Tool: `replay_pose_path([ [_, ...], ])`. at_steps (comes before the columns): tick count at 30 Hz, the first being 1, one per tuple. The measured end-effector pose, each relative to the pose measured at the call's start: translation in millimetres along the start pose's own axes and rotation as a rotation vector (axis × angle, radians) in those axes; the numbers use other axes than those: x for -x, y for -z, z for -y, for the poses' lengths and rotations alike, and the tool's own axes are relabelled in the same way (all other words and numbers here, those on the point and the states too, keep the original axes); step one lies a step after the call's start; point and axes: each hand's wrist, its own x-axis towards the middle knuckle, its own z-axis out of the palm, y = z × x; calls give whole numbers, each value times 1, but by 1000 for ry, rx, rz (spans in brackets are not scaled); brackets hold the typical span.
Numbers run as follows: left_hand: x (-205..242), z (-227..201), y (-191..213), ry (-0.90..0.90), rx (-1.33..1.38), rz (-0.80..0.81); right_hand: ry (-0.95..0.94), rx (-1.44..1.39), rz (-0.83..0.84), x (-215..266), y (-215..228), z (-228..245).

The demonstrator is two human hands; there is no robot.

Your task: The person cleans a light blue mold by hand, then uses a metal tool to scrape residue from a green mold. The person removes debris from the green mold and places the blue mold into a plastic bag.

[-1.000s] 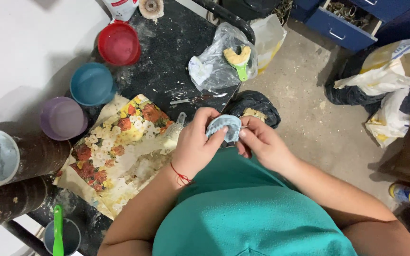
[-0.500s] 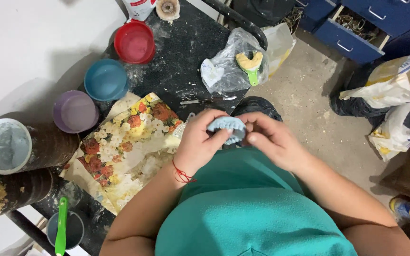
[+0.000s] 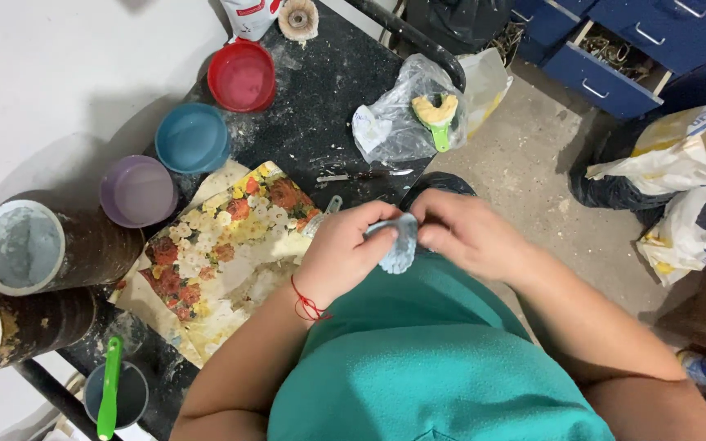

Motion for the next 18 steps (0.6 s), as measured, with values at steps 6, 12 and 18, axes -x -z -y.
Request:
replay_pose_path([
  [6,-1,-22,14,109,6,11,199,375,-86,-14,0,24],
  [12,17,-30,1,83,222,-98,-164,125,-301,-8,-27,5],
  [18,18,-21,1,-67,98,-182,-186,-633,-19,1,-24,-7],
])
